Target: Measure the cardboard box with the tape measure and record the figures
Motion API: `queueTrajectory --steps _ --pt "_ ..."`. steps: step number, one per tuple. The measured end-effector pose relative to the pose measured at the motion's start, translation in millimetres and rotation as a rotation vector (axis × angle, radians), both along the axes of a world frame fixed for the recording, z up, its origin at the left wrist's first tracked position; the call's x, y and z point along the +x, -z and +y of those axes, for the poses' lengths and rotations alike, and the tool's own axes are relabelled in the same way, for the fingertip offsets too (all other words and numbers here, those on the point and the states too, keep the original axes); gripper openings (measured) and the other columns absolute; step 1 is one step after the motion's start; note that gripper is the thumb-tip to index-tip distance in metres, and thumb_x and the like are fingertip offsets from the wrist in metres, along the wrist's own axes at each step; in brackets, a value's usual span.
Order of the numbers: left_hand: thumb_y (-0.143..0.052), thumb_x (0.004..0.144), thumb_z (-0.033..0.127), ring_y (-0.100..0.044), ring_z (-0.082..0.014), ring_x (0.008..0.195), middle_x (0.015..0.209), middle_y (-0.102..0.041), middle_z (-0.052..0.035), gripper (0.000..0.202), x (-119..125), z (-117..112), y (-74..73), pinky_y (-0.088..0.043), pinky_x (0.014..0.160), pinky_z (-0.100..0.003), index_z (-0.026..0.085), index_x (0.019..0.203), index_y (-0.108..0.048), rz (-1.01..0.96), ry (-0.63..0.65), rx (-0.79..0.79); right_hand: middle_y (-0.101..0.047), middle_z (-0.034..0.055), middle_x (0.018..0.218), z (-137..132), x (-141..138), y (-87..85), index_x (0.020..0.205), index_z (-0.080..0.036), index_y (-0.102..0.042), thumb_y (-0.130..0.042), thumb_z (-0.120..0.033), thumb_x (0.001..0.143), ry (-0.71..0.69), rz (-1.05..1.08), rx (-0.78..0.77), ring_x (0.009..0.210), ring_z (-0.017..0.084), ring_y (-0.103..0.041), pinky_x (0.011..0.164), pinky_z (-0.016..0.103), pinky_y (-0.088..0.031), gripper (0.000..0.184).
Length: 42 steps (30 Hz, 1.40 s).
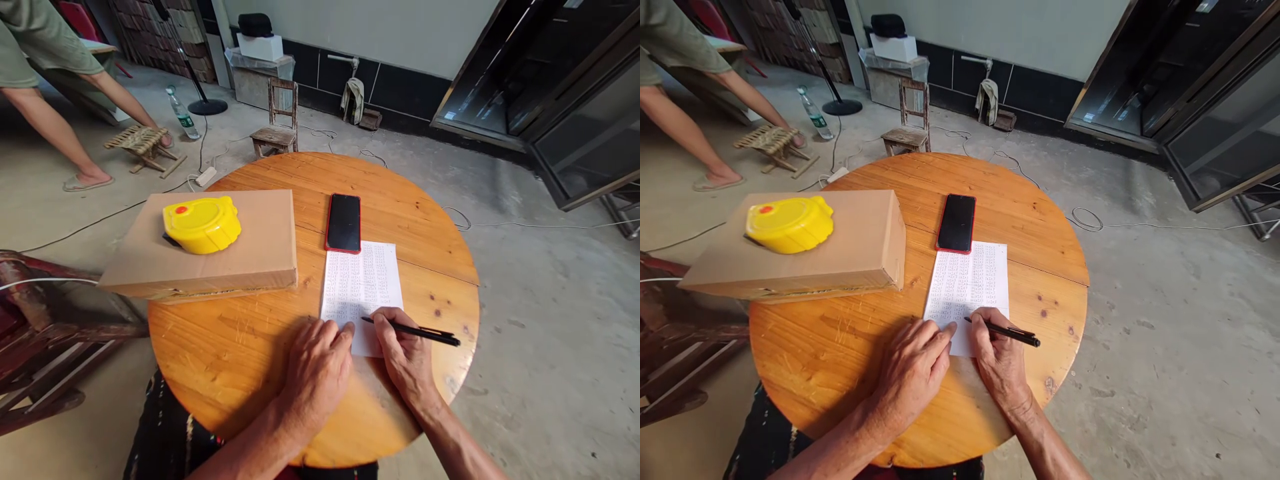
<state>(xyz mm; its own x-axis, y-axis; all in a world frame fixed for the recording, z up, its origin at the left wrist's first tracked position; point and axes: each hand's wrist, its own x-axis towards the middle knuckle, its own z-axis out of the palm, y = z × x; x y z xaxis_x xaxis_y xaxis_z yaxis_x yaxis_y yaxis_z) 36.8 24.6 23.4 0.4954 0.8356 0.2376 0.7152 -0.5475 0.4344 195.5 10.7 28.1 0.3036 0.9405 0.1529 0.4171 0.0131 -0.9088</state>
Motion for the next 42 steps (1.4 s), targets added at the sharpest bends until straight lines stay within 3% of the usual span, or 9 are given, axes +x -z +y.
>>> queueTrajectory --steps 19,36,42 --pt "-0.048 0.093 0.012 -0.057 -0.0236 0.079 0.083 -0.061 -0.0038 0.027 0.0 0.5 1.1 -0.047 0.072 -0.039 0.019 0.113 -0.065 0.0 0.0 0.014 -0.059 -0.0009 0.067 2.3 -1.5 -5.5 0.079 -0.019 -0.061 -0.052 -0.028 0.093 -0.046 -0.141 -0.03 0.061 0.014 -0.052 0.058 0.024 -0.041 0.02" --pt "-0.047 0.094 0.013 -0.057 -0.0226 0.078 0.081 -0.061 -0.0036 0.027 -0.4 0.2 0.4 -0.047 0.072 -0.038 0.02 0.113 -0.065 0.005 -0.003 0.011 -0.06 -0.0011 0.07 1.0 -0.2 0.0 0.081 -0.02 -0.063 -0.054 -0.029 0.094 -0.044 -0.06 -0.019 0.064 0.014 -0.053 0.061 0.025 -0.042 0.018" --pt "-0.046 0.094 0.013 -0.057 -0.0223 0.078 0.082 -0.06 -0.0034 0.028 -0.5 0.5 0.7 -0.047 0.072 -0.038 0.02 0.115 -0.064 0.005 0.002 0.001 -0.054 -0.0028 0.065 0.9 2.5 -3.4 0.078 -0.021 -0.062 -0.056 -0.032 0.093 0.037 0.048 -0.043 0.058 0.014 -0.048 0.055 0.025 -0.037 0.02"
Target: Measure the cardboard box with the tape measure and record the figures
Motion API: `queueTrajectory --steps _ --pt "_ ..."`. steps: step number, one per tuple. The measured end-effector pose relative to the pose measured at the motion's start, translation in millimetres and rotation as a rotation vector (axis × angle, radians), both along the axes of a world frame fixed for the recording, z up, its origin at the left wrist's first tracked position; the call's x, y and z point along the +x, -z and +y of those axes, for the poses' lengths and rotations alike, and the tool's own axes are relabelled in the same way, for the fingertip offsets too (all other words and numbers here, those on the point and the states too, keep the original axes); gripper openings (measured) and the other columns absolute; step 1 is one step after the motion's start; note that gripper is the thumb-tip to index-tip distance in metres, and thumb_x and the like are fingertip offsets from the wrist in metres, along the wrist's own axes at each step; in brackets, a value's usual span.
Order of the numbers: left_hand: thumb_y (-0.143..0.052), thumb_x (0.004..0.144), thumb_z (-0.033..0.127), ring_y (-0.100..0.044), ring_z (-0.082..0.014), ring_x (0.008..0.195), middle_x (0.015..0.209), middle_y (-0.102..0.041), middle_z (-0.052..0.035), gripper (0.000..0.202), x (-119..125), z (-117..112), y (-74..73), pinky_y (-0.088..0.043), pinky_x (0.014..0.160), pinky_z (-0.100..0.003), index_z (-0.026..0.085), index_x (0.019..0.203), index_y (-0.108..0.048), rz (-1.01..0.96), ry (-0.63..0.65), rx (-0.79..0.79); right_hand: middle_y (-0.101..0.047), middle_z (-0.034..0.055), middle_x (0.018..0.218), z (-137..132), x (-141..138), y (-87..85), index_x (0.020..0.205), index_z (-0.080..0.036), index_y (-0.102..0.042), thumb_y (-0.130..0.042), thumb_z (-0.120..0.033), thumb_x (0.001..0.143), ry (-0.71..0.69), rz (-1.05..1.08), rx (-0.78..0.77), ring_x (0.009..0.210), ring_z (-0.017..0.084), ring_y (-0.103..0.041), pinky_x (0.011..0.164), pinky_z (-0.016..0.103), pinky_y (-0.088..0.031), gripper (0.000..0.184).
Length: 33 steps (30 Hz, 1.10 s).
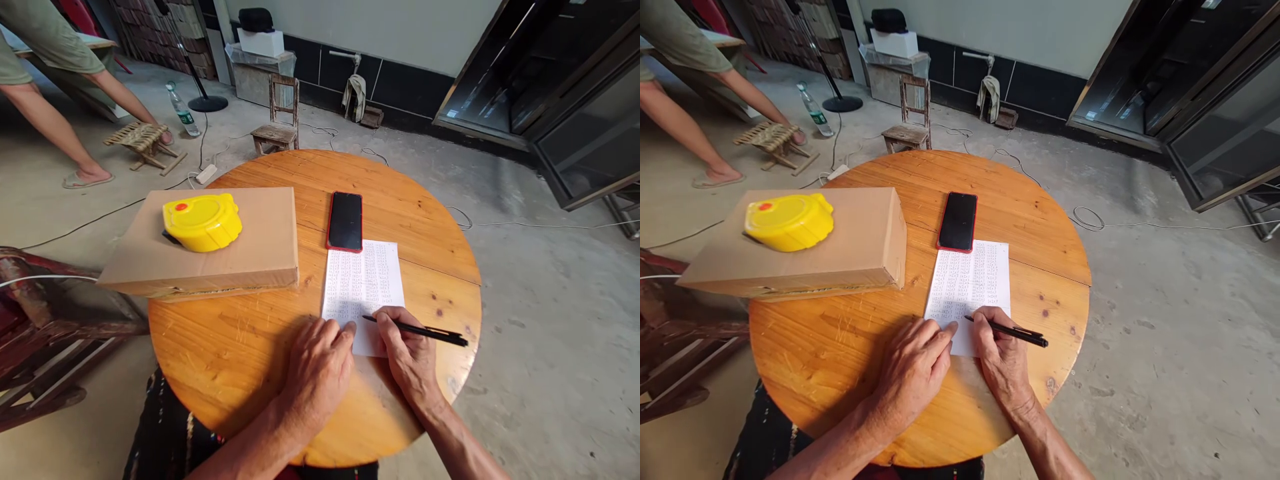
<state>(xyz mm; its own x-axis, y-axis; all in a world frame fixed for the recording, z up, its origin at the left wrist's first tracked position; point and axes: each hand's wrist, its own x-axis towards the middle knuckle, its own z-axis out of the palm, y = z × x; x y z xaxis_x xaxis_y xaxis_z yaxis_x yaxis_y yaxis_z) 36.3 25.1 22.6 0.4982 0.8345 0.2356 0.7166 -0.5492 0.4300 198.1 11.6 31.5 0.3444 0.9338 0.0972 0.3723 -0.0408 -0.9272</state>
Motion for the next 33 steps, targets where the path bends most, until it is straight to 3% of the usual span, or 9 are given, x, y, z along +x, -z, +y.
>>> queueTrajectory --steps 5,13,33 --pt "-0.047 0.094 0.013 -0.056 -0.023 0.077 0.081 -0.06 -0.0034 0.027 0.4 0.3 1.0 -0.047 0.07 -0.039 0.019 0.114 -0.064 -0.015 0.003 0.008 -0.049 -0.0039 0.059 -0.2 1.5 -1.5 0.078 -0.021 -0.062 -0.053 -0.034 0.094 0.027 -0.007 -0.021 0.054 0.014 -0.044 0.052 0.026 -0.035 0.023" --pt "-0.047 0.094 0.012 -0.057 -0.0225 0.079 0.083 -0.061 -0.0034 0.028 0.2 0.2 -2.1 -0.047 0.073 -0.039 0.019 0.114 -0.064 0.0 0.003 -0.007 -0.058 -0.0012 0.069 0.4 -1.2 1.1 0.079 -0.02 -0.061 -0.053 -0.03 0.094 -0.034 -0.081 0.038 0.062 0.015 -0.051 0.058 0.025 -0.04 0.02" --pt "-0.048 0.094 0.012 -0.057 -0.0234 0.079 0.082 -0.061 -0.0034 0.028 0.1 0.6 -3.2 -0.047 0.072 -0.039 0.02 0.114 -0.064 0.003 0.004 -0.03 -0.055 -0.0012 0.063 2.8 -3.4 -2.7 0.077 -0.019 -0.061 -0.052 -0.03 0.093 -0.047 -0.193 0.016 0.057 0.014 -0.049 0.053 0.025 -0.039 0.021"
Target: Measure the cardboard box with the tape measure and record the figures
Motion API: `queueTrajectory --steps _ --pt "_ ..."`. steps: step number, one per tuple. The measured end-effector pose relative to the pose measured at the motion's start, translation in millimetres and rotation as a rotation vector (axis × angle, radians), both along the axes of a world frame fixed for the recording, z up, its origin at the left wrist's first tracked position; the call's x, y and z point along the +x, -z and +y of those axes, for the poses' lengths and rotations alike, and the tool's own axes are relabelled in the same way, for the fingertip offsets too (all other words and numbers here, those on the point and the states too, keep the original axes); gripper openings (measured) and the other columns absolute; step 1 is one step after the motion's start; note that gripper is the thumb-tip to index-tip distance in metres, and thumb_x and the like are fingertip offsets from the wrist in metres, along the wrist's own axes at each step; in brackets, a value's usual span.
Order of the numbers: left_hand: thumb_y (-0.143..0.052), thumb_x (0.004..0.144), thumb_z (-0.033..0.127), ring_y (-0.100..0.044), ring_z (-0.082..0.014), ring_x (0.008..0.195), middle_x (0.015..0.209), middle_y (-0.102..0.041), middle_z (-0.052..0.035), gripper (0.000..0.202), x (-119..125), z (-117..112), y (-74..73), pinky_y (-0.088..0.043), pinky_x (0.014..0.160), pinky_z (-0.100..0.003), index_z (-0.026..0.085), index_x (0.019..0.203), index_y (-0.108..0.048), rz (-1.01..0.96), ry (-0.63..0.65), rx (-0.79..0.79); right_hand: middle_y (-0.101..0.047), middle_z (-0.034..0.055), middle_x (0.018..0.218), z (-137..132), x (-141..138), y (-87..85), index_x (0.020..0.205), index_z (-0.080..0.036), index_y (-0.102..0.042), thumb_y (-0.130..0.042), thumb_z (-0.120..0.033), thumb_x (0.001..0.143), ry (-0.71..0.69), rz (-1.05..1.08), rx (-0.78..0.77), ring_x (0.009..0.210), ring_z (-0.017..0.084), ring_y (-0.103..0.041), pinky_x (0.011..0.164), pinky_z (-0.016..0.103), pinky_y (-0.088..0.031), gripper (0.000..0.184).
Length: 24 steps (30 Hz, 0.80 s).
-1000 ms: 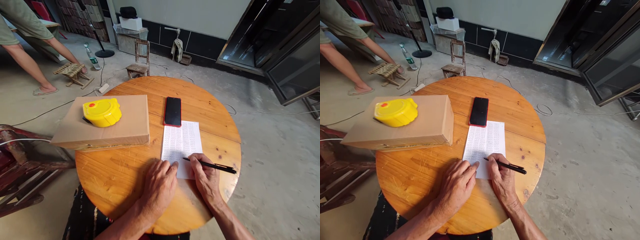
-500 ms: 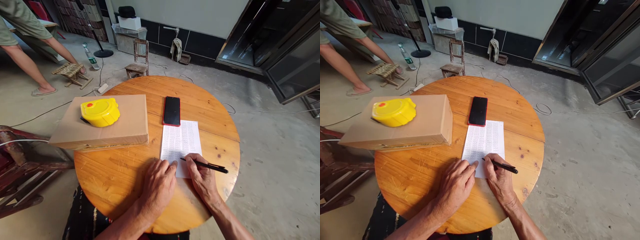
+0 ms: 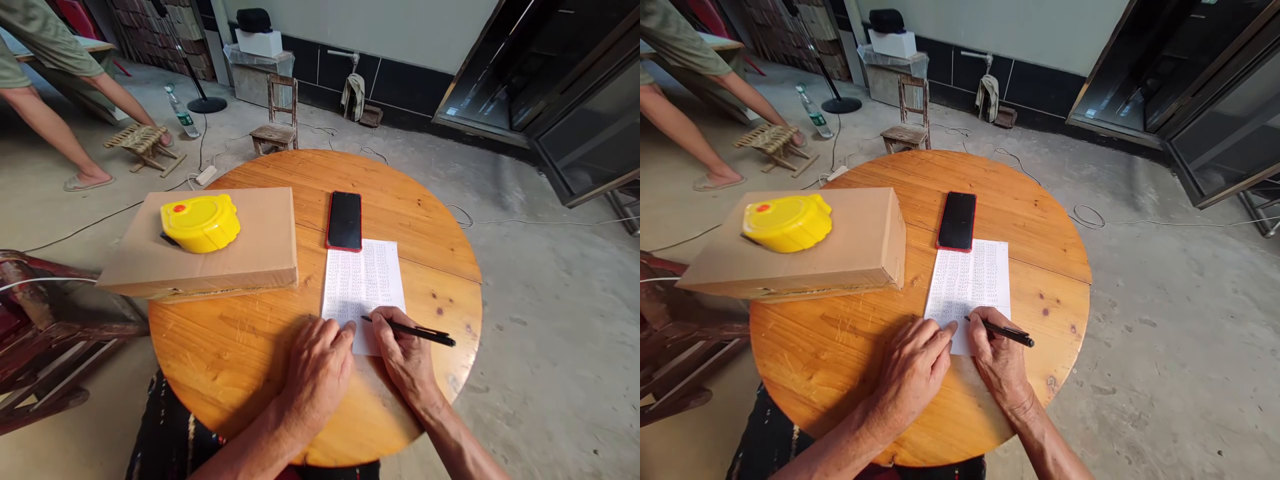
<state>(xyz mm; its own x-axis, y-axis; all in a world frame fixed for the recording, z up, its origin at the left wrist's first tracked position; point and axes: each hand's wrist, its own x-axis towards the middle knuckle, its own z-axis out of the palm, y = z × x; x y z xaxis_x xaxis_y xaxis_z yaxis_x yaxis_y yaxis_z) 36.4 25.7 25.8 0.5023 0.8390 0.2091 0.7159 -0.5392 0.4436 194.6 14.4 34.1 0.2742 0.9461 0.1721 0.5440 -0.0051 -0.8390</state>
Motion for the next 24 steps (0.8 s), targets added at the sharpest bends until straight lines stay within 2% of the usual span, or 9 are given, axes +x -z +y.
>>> queueTrajectory --steps 7,9,14,19,24 --pt "-0.048 0.093 0.011 -0.057 -0.0216 0.08 0.082 -0.061 -0.0032 0.028 0.1 -0.3 0.3 -0.047 0.073 -0.037 0.02 0.113 -0.065 -0.014 -0.006 0.02 -0.055 -0.0008 0.063 -1.6 -1.3 -3.8 0.074 -0.019 -0.059 -0.052 -0.031 0.092 0.006 0.019 -0.021 0.058 0.014 -0.049 0.053 0.026 -0.038 0.023" --pt "-0.047 0.093 0.011 -0.057 -0.0214 0.08 0.082 -0.061 -0.0032 0.028 0.1 -0.4 0.7 -0.047 0.073 -0.037 0.02 0.114 -0.064 -0.013 -0.003 0.015 -0.054 -0.0016 0.061 -2.2 -0.3 -4.6 0.073 -0.02 -0.06 -0.054 -0.032 0.091 0.014 0.082 -0.016 0.056 0.014 -0.048 0.052 0.025 -0.039 0.023" --pt "-0.049 0.092 0.01 -0.057 -0.022 0.079 0.082 -0.061 -0.0031 0.028 0.3 -0.2 2.3 -0.046 0.072 -0.037 0.02 0.114 -0.064 -0.02 -0.006 0.024 -0.049 -0.0051 0.051 -1.3 3.4 -5.7 0.076 -0.021 -0.061 -0.055 -0.038 0.093 0.133 0.284 0.014 0.047 0.012 -0.043 0.047 0.024 -0.036 0.025" --pt "-0.048 0.092 0.01 -0.056 -0.0222 0.079 0.081 -0.06 -0.0031 0.029 0.3 -0.2 4.0 -0.046 0.071 -0.037 0.02 0.115 -0.064 -0.028 0.0 0.047 -0.055 -0.004 0.058 0.0 2.7 -4.1 0.086 -0.021 -0.064 -0.059 -0.036 0.094 0.14 0.345 0.106 0.053 0.013 -0.049 0.052 0.024 -0.039 0.018" --pt "-0.049 0.092 0.011 -0.057 -0.0223 0.078 0.08 -0.06 -0.0033 0.028 -0.3 -0.4 3.6 -0.046 0.07 -0.037 0.02 0.112 -0.066 -0.017 -0.009 0.059 -0.061 -0.0017 0.07 2.8 1.9 -1.2 0.093 -0.022 -0.067 -0.061 -0.035 0.093 0.104 0.287 0.153 0.065 0.015 -0.056 0.065 0.028 -0.046 0.014"
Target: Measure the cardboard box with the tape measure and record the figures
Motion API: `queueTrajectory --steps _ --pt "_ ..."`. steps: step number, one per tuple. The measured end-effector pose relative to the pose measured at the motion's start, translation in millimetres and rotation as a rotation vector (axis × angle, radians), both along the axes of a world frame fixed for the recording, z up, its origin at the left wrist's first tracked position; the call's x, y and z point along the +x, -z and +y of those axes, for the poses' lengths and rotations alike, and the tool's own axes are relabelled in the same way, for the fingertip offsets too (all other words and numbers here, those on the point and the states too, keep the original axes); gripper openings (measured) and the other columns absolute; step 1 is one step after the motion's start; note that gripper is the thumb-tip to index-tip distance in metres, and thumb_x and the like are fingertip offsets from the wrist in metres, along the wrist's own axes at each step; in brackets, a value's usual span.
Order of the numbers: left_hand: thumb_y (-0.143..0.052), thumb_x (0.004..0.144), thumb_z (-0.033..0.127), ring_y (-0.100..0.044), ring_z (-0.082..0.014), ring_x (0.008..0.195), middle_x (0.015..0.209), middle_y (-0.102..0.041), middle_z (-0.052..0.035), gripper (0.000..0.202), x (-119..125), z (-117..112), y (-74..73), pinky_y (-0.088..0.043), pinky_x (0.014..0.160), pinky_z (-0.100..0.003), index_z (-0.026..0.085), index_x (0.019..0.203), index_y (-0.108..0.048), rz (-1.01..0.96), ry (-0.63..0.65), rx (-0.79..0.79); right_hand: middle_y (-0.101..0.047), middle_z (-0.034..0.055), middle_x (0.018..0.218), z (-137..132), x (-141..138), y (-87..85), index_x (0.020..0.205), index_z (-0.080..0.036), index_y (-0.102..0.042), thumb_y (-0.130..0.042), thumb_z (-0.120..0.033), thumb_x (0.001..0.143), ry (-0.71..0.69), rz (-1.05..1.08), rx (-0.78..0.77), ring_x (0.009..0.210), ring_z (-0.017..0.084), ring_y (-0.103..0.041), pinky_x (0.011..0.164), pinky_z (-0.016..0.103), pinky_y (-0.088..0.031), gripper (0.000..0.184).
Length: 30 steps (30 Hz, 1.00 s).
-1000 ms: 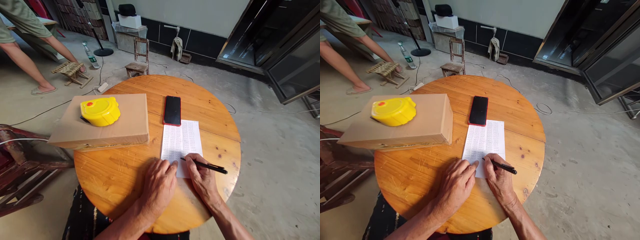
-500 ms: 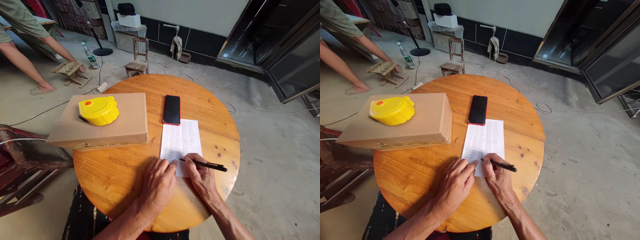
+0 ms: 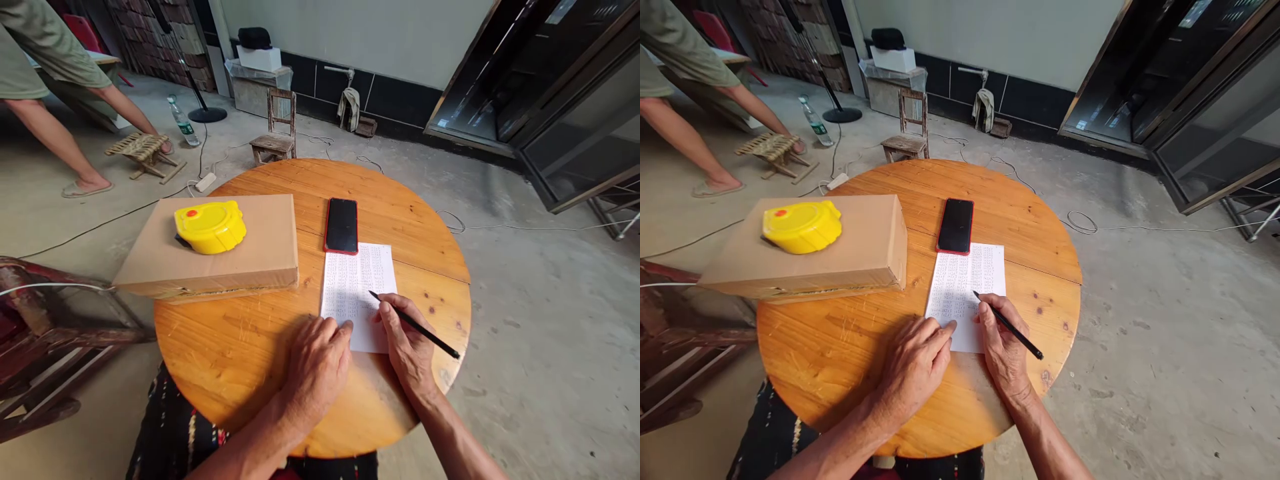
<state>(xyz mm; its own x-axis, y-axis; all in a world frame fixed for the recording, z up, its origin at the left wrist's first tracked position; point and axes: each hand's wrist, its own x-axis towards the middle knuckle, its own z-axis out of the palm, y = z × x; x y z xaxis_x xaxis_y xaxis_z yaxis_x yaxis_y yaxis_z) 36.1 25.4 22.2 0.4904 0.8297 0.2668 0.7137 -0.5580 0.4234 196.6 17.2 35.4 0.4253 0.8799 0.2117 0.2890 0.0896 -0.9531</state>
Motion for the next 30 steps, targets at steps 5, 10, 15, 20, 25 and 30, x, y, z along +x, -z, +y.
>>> queueTrajectory --steps 5,10,15,20,25,30 --pt "-0.052 0.091 0.01 -0.058 -0.0219 0.078 0.08 -0.062 -0.0032 0.024 -0.4 0.8 -2.3 -0.046 0.07 -0.036 0.021 0.106 -0.068 0.005 0.001 0.018 -0.065 0.0012 0.075 -2.5 13.5 -11.1 0.101 -0.021 -0.066 -0.059 -0.046 0.093 -0.031 0.017 -0.15 0.071 0.017 -0.062 0.066 0.029 -0.05 0.027" --pt "-0.055 0.09 0.01 -0.059 -0.0212 0.081 0.082 -0.063 -0.0023 0.021 -1.8 -1.1 -3.8 -0.046 0.072 -0.034 0.022 0.1 -0.069 0.0 -0.017 0.017 -0.068 0.0036 0.074 -57.6 36.2 -14.5 0.104 -0.019 -0.067 -0.058 -0.051 0.092 -0.06 -0.033 -0.278 0.066 0.019 -0.064 0.063 0.031 -0.054 0.035" --pt "-0.055 0.091 0.012 -0.059 -0.0213 0.084 0.085 -0.063 -0.0028 0.018 -2.7 -2.0 -0.8 -0.047 0.076 -0.034 0.022 0.099 -0.068 0.011 0.005 -0.002 -0.07 0.005 0.076 -128.7 43.0 -2.8 0.1 -0.018 -0.068 -0.063 -0.047 0.09 0.306 0.066 -0.127 0.062 0.019 -0.064 0.053 0.028 -0.054 0.031" --pt "-0.054 0.091 0.011 -0.059 -0.0226 0.086 0.088 -0.063 -0.0046 0.019 -3.2 -3.4 -0.7 -0.048 0.077 -0.035 0.02 0.099 -0.068 0.028 0.028 0.008 -0.073 0.0068 0.088 -129.3 36.7 -8.5 0.101 -0.02 -0.068 -0.062 -0.041 0.091 0.259 -0.253 -0.116 0.071 0.021 -0.067 0.064 0.03 -0.056 0.023" --pt "-0.055 0.087 0.008 -0.058 -0.0246 0.091 0.092 -0.062 -0.0064 0.02 -5.5 -12.9 -5.6 -0.05 0.081 -0.038 0.017 0.098 -0.068 0.047 0.039 0.026 -0.067 0.0103 0.12 -66.4 33.8 -24.8 0.125 -0.022 -0.058 -0.043 -0.021 0.099 -0.036 -0.821 0.003 0.106 0.024 -0.066 0.086 0.034 -0.052 0.03" --pt "-0.054 0.087 0.007 -0.056 -0.024 0.09 0.093 -0.061 -0.0061 0.022 -10.1 -23.8 -5.5 -0.051 0.08 -0.038 0.018 0.102 -0.066 0.047 0.025 0.041 -0.053 0.0181 0.142 8.3 35.2 -25.2 0.139 -0.016 -0.049 -0.036 -0.006 0.094 -0.185 -1.21 -0.084 0.125 0.034 -0.053 0.093 0.047 -0.047 0.048"
